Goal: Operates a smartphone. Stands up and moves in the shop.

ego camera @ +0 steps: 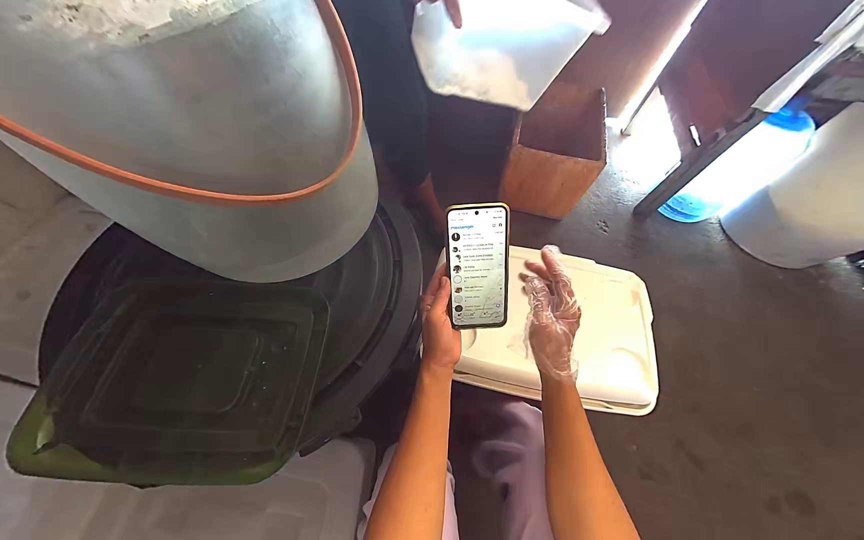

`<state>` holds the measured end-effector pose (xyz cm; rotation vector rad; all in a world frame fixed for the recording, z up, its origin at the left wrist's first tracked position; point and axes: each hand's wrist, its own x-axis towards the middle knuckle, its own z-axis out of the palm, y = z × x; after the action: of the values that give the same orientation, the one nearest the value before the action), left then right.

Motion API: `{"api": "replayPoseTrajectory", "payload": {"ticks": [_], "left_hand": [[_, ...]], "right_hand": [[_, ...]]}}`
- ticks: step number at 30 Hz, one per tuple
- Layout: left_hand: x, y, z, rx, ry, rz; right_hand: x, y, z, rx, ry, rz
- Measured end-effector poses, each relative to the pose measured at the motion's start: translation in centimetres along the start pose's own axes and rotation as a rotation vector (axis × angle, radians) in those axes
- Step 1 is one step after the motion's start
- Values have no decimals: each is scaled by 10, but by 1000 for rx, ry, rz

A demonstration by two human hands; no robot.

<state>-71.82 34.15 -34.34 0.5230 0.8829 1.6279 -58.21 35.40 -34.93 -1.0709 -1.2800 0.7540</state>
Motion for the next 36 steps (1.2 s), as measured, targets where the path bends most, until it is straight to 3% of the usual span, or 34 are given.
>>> {"api": "replayPoseTrajectory", "payload": {"ticks": [2,5,9,15,24,36], "left_hand": [[0,3,0,62,-9,12],[-3,1,-3,213,-36,60],[-3,-4,-5,299,-59,85],[0,-2,0,219,-12,57],[-1,1,-1,137,-19,23],[-5,-8,-1,246,-110,69]], "right_hand": [[3,3,-2,-323,56,-301],[5,-3,0,-509,8,-435],[4,2,6,-627,-77,-378],[3,4,-5,-412,15,-445],[2,2,-5,-385,87,-415],[-5,2,11,-632,-94,-352]]}}
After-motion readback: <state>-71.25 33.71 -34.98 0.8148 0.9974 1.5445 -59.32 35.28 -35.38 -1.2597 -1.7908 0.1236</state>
